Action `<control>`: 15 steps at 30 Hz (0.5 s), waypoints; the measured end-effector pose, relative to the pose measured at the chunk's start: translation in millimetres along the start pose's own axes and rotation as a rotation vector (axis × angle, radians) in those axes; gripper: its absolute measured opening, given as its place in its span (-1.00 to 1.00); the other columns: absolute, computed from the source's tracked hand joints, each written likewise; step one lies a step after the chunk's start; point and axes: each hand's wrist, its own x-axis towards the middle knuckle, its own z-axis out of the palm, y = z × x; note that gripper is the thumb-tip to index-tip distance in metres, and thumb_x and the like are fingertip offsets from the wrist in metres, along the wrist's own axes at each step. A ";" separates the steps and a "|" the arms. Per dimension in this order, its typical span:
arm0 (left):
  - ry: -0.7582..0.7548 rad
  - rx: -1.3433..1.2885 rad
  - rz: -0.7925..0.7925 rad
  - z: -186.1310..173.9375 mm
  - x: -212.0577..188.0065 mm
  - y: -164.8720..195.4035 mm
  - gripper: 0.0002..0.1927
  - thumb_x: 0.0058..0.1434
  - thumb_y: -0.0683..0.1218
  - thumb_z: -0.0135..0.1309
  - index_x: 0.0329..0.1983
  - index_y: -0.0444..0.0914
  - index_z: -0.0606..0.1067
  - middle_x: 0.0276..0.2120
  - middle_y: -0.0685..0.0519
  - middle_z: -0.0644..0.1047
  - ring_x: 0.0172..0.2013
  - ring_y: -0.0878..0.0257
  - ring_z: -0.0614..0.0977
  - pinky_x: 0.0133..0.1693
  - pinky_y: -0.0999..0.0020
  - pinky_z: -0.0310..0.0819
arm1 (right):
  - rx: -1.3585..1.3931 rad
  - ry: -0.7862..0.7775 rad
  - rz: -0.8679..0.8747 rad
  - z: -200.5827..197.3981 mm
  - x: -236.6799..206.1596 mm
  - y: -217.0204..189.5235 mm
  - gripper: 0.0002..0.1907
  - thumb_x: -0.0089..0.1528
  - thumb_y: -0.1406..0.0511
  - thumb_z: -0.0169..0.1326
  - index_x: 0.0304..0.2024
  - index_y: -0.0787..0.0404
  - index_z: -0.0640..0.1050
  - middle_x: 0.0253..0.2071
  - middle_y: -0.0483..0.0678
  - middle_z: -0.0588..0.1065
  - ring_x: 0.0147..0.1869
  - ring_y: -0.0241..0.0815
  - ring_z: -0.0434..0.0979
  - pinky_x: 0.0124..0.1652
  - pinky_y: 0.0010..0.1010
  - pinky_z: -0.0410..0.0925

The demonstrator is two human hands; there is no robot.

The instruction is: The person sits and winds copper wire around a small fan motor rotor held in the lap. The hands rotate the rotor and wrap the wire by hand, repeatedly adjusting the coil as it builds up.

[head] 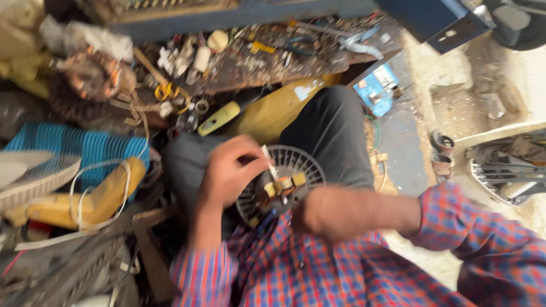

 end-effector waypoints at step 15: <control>0.433 0.439 0.500 80.3 -75.8 -56.2 -0.86 -0.01 -0.15 0.31 -0.38 -0.16 0.58 -0.49 0.03 0.56 -0.48 0.16 0.59 -0.38 0.29 0.53 | 0.117 0.312 -0.158 8.2 48.6 76.3 -0.85 0.22 0.20 0.07 -0.33 0.04 0.63 -0.41 -0.06 0.58 -0.30 0.09 0.59 -0.30 -0.12 0.43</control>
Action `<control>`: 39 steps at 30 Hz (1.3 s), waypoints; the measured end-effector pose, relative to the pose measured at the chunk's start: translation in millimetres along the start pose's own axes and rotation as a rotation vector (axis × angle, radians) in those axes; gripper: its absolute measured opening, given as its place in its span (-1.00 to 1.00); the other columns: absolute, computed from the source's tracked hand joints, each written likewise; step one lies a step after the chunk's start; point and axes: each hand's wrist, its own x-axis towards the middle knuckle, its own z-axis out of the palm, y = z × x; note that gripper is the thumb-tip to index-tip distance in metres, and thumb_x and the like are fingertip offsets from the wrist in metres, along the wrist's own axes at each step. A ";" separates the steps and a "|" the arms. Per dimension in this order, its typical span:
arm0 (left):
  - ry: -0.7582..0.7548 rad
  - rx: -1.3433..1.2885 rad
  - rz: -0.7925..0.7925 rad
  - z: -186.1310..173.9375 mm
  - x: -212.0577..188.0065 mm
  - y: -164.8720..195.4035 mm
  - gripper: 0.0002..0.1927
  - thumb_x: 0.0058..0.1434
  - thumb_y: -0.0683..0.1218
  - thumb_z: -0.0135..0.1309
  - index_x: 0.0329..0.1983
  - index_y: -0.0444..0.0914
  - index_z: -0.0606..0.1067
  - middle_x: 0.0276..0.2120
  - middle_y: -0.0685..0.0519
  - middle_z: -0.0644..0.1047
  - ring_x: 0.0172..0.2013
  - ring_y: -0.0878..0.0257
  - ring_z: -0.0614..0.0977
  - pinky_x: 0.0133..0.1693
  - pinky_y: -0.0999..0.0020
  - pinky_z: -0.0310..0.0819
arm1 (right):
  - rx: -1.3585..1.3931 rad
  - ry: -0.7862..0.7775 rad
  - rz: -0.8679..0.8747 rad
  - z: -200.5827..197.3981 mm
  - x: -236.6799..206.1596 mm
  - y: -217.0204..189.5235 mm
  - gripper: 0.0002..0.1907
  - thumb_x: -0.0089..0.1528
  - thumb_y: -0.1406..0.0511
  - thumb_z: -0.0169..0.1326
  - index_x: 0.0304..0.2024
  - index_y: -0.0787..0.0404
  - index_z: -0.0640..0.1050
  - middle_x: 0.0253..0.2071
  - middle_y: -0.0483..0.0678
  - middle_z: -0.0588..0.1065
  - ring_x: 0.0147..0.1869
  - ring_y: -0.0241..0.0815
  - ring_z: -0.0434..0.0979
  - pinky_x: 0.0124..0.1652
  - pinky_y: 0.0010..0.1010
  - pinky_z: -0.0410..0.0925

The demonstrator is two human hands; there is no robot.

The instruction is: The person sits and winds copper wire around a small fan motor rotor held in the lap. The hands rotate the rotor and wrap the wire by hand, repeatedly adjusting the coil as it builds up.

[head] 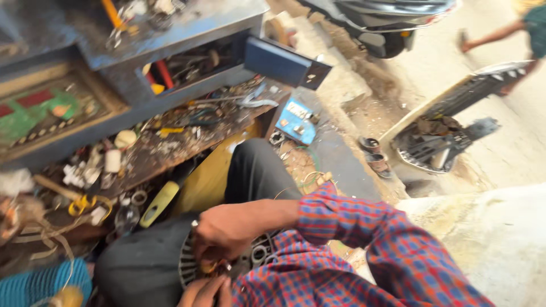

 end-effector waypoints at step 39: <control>-0.105 -0.157 -0.100 -9.6 67.5 30.5 -0.70 0.11 -0.08 0.26 -0.13 -0.25 0.49 0.02 -0.28 0.50 -0.03 -0.06 0.65 -0.06 0.19 0.66 | -0.096 0.809 0.387 21.5 -7.5 8.1 -0.89 0.18 0.29 0.24 -0.30 0.20 0.66 -0.35 0.05 0.61 -0.25 0.09 0.64 -0.27 -0.20 0.47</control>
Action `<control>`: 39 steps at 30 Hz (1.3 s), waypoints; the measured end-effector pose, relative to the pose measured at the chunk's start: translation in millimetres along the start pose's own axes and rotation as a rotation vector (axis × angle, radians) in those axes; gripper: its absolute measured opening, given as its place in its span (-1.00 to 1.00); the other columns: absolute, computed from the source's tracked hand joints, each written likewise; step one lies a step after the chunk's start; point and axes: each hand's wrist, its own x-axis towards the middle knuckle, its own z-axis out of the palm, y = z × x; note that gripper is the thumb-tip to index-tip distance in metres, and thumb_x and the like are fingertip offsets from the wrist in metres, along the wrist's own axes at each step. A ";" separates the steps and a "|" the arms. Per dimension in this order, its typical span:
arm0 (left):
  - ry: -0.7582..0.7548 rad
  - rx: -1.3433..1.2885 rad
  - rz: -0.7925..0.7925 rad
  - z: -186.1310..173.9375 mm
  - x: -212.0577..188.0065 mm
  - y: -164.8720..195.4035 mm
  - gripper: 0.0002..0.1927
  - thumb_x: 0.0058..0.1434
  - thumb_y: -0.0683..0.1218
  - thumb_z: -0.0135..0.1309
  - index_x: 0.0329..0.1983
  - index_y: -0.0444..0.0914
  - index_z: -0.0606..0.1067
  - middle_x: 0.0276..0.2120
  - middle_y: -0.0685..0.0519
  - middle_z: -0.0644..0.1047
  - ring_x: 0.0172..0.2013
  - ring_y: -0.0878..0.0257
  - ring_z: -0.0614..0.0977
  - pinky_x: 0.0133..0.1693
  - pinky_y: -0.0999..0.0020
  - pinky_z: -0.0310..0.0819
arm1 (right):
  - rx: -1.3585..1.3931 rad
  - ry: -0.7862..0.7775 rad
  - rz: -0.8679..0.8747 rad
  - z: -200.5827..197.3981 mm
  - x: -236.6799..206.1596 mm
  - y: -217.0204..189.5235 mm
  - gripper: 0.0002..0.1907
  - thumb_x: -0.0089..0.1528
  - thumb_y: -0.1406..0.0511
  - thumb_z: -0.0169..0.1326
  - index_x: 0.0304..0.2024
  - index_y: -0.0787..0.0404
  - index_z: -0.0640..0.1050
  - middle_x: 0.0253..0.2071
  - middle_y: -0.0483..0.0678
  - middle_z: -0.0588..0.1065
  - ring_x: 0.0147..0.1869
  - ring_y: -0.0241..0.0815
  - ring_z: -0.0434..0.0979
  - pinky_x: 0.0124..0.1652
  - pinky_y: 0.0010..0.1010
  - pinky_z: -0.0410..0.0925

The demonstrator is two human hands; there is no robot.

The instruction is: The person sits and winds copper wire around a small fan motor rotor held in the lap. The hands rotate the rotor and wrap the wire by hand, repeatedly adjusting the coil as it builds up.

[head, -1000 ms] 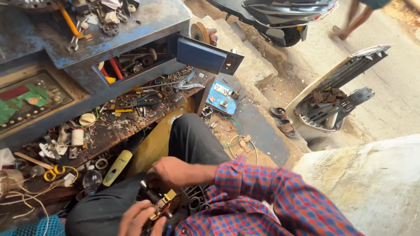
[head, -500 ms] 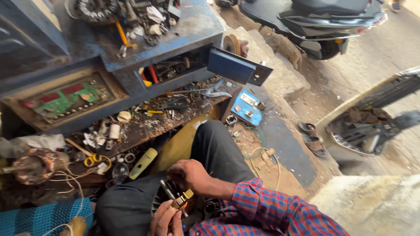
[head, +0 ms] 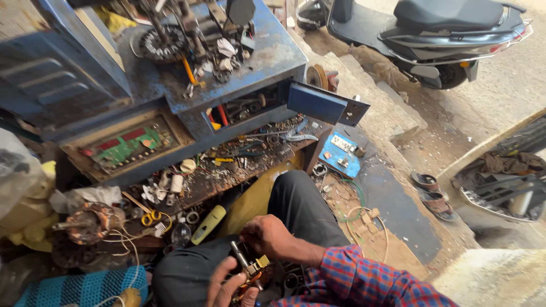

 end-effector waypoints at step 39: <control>-0.091 -0.298 -0.446 -37.4 25.5 -13.1 -0.88 0.24 -0.20 0.31 -0.26 -0.20 0.56 -0.33 0.03 0.59 -0.30 0.23 0.65 -0.24 0.26 0.55 | 0.137 -0.892 -0.532 -61.2 -11.3 -65.7 -0.85 0.14 0.27 0.13 -0.34 0.24 0.57 -0.37 0.05 0.52 -0.34 0.07 0.56 -0.36 -0.15 0.42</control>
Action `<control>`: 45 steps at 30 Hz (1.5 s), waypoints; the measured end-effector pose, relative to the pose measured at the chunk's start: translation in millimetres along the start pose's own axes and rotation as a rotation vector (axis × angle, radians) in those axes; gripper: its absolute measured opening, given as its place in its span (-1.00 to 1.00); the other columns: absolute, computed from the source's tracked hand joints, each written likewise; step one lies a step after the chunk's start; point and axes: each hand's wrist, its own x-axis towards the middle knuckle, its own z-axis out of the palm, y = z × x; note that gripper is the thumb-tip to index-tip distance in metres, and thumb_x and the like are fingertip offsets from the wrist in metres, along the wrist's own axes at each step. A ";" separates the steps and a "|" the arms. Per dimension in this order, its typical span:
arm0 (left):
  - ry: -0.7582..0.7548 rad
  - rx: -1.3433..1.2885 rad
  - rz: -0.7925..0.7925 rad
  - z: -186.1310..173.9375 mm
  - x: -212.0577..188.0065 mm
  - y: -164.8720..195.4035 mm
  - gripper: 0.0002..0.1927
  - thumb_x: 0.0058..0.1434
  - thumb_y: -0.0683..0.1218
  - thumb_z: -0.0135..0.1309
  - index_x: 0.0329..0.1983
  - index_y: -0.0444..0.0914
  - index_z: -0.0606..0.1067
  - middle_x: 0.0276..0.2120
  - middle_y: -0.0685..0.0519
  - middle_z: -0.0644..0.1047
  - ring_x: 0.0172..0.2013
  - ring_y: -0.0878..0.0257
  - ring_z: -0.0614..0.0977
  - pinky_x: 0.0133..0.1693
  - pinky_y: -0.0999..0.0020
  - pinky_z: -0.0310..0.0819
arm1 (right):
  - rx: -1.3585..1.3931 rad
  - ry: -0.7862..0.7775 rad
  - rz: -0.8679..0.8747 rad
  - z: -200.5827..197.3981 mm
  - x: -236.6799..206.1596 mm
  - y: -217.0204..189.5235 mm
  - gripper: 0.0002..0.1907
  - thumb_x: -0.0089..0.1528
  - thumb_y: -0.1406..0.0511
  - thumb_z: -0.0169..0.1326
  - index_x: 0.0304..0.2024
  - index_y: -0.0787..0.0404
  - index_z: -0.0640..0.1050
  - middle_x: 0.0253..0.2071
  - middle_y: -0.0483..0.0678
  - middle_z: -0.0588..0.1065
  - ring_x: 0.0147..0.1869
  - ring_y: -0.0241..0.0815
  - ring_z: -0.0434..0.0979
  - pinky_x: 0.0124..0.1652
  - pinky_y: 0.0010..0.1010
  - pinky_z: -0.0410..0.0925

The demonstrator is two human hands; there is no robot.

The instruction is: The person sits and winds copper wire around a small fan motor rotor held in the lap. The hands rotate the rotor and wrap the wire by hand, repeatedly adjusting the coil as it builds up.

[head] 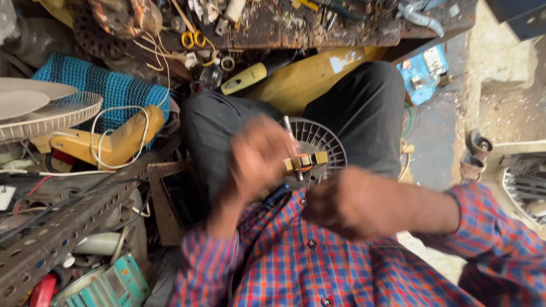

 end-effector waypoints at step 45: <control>0.093 -0.164 0.168 11.0 -12.8 -36.6 -0.84 0.19 -0.19 0.27 -0.38 -0.30 0.49 -0.43 -0.02 0.46 -0.39 0.16 0.50 -0.31 0.31 0.37 | -0.433 0.331 0.294 -15.7 -3.7 99.9 -0.90 0.12 0.25 0.19 -0.33 0.09 0.63 -0.42 -0.05 0.53 -0.36 0.02 0.54 -0.44 -0.16 0.36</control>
